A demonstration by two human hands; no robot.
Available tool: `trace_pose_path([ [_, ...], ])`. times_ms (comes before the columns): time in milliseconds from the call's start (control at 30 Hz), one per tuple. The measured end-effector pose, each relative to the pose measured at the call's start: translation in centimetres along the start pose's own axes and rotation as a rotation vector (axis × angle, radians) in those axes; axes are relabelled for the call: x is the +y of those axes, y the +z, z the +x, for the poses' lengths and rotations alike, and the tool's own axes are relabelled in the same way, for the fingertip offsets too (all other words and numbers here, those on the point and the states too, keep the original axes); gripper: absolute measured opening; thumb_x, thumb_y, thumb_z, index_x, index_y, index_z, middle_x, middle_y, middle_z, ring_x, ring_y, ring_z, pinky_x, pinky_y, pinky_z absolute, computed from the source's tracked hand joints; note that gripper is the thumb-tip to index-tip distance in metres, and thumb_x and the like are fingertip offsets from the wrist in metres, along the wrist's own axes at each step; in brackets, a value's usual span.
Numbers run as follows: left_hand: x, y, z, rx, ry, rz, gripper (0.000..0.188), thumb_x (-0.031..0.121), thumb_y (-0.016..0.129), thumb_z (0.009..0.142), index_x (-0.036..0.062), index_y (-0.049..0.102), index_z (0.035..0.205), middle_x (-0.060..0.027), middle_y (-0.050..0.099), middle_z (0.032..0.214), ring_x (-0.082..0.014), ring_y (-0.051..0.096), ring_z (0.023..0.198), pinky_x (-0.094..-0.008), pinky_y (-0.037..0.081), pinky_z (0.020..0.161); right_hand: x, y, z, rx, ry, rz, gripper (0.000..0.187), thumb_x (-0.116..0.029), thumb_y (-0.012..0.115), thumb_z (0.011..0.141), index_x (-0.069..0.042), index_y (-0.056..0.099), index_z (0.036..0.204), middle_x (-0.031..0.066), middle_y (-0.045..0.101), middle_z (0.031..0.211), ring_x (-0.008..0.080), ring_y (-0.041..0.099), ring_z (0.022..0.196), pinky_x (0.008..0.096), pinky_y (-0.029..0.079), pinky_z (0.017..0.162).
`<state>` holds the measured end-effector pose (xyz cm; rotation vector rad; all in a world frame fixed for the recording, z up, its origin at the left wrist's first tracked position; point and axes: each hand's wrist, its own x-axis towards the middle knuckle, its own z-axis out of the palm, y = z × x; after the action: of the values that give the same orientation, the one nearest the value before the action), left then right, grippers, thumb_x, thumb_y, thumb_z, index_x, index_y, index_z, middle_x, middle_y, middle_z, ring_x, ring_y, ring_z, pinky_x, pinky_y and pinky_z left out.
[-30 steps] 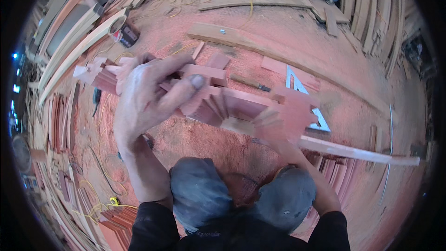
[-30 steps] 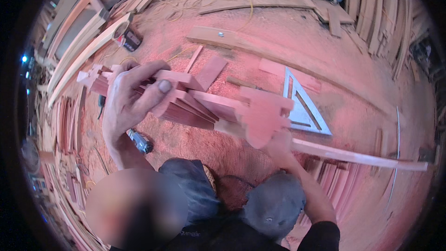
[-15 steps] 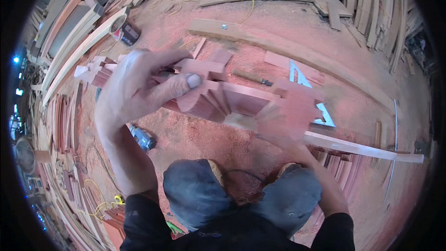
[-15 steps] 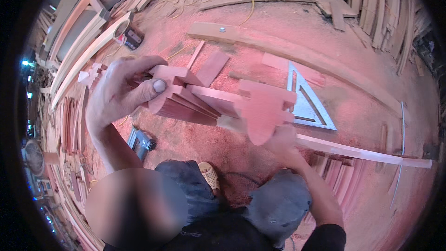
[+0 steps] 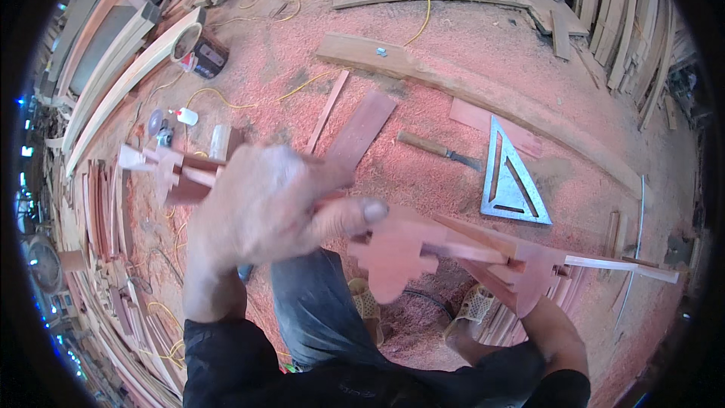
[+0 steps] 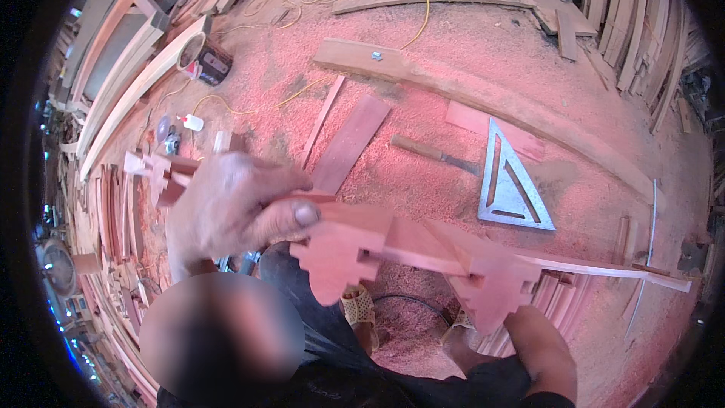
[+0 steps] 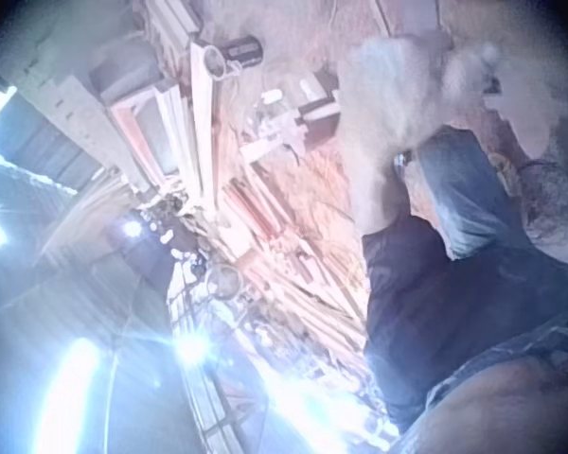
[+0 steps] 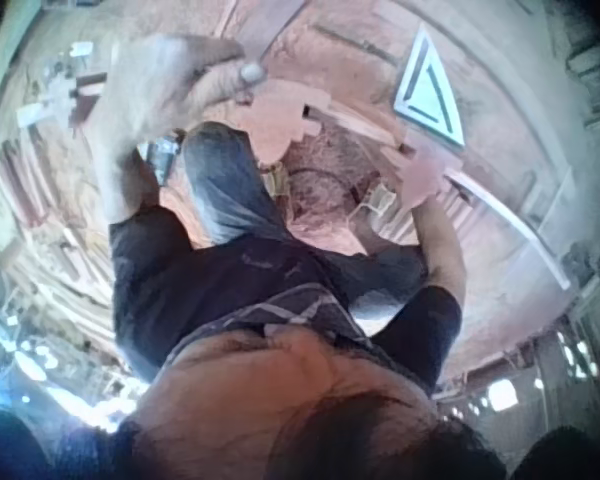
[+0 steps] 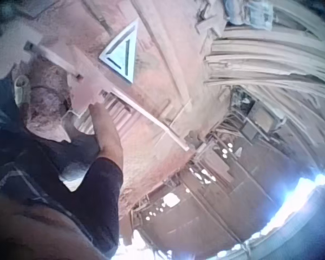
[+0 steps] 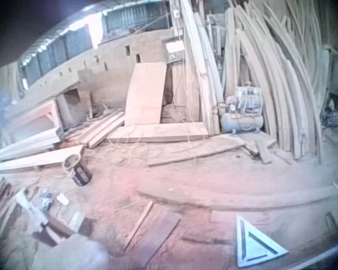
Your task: The person assembles reddish wooden pieces into a stepped structure on the floor. They use a speed square to align pieces and a nail gun to fasten them together, repeating the process for multiple units.
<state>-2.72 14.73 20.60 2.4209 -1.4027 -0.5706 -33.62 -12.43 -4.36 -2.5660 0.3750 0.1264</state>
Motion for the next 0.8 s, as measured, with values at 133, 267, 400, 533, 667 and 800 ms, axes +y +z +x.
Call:
trace_pose_path([
  [133, 0.0, 0.0, -0.1, 0.028, 0.035, -0.019, 0.059, 0.063, 0.072, 0.099, 0.0059, 0.075, 0.081, -0.0172, 0.070, 0.068, -0.0406, 0.072, 0.064, -0.0512, 0.056, 0.058, -1.1, -0.1, -0.1, -0.002, 0.037, -0.004, 0.069, -0.058, 0.090, 0.079, -0.013, 0.075, 0.130, 0.0094, 0.076, 0.128, 0.0303, 0.071, 0.117, 0.0467, 0.057, 0.102],
  [267, 0.1, 0.1, 0.1, 0.042, 0.035, 0.033, 0.058, 0.060, 0.072, 0.100, 0.0053, 0.075, 0.082, -0.0187, 0.071, 0.071, -0.0419, 0.073, 0.067, -0.0524, 0.056, 0.061, -1.0, 0.3, 0.1, 0.014, 0.056, -0.010, 0.067, -0.056, 0.090, 0.080, -0.013, 0.075, 0.129, 0.0092, 0.077, 0.127, 0.0299, 0.072, 0.116, 0.0463, 0.057, 0.101],
  [400, 0.1, 0.2, 0.2, 0.071, -0.022, -0.048, 0.055, 0.057, 0.066, 0.104, 0.0051, 0.077, 0.090, -0.0201, 0.072, 0.075, -0.0435, 0.074, 0.074, -0.0530, 0.056, 0.066, -0.3, 1.1, 0.1, 0.066, 0.038, -0.020, 0.065, -0.055, 0.090, 0.081, -0.013, 0.076, 0.128, 0.0091, 0.077, 0.126, 0.0295, 0.073, 0.114, 0.0458, 0.058, 0.100],
  [533, 0.0, 0.5, 0.1, 0.155, -0.090, -0.092, 0.055, 0.052, 0.057, 0.111, 0.0017, 0.080, 0.110, -0.0204, 0.076, 0.084, -0.0411, 0.077, 0.082, -0.0467, 0.058, 0.072, 0.7, 2.4, 0.3, 0.102, 0.015, -0.035, 0.063, -0.054, 0.090, 0.082, -0.012, 0.076, 0.128, 0.0089, 0.078, 0.125, 0.0291, 0.074, 0.113, 0.0453, 0.059, 0.099],
  [667, 0.6, 0.9, -0.5, 0.242, -0.188, -0.045, 0.050, 0.046, 0.061, 0.110, 0.0000, 0.080, 0.110, -0.0209, 0.078, 0.088, -0.0355, 0.079, 0.084, -0.0458, 0.058, 0.073, 2.6, 4.4, 1.6, 0.130, -0.040, -0.070, 0.062, -0.053, 0.090, 0.082, -0.012, 0.076, 0.127, 0.0087, 0.078, 0.124, 0.0287, 0.075, 0.111, 0.0449, 0.060, 0.098],
  [800, 1.6, 1.2, -0.6, 0.307, -0.291, -0.030, 0.051, 0.048, 0.064, 0.109, 0.0014, 0.082, 0.118, -0.0215, 0.078, 0.089, -0.0314, 0.080, 0.083, -0.0456, 0.060, 0.075, 4.6, 6.7, 2.5, 0.187, -0.068, -0.140, 0.060, -0.051, 0.089, 0.083, -0.012, 0.077, 0.126, 0.0086, 0.079, 0.123, 0.0282, 0.075, 0.110, 0.0444, 0.061, 0.097],
])
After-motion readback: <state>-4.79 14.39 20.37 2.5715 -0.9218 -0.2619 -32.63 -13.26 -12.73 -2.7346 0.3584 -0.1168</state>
